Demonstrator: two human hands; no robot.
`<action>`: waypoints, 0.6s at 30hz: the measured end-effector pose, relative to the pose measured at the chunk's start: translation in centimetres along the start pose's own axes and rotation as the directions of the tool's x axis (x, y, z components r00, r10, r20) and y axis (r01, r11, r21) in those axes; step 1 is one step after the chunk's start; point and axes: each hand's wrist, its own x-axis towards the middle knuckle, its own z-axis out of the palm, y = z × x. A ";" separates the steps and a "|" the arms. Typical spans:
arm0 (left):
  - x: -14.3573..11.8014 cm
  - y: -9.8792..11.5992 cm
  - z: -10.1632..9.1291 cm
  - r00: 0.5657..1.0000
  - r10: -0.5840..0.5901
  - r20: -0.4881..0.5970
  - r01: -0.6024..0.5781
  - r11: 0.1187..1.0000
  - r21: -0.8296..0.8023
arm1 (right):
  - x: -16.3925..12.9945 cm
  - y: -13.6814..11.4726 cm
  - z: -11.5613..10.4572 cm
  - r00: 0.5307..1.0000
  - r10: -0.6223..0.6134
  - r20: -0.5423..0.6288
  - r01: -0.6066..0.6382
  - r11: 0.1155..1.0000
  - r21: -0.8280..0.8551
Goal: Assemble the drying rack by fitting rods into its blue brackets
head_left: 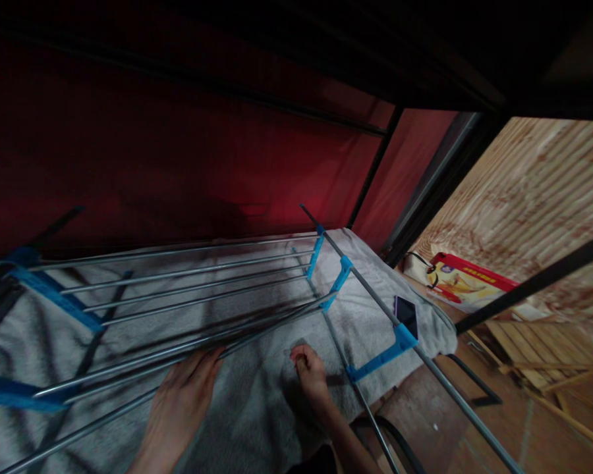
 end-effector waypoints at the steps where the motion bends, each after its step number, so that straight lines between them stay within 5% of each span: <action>1: 0.0 0.0 0.1 1.000 0.010 -0.008 -0.010 1.000 0.006 | -0.1 -0.1 0.1 1.000 -0.022 -0.014 0.021 0.999 -0.033; 18: 0.9 0.3 0.1 0.998 -0.039 0.042 0.039 0.999 -0.004 | -0.5 -0.3 0.3 0.995 -0.095 -0.007 0.092 0.982 -0.165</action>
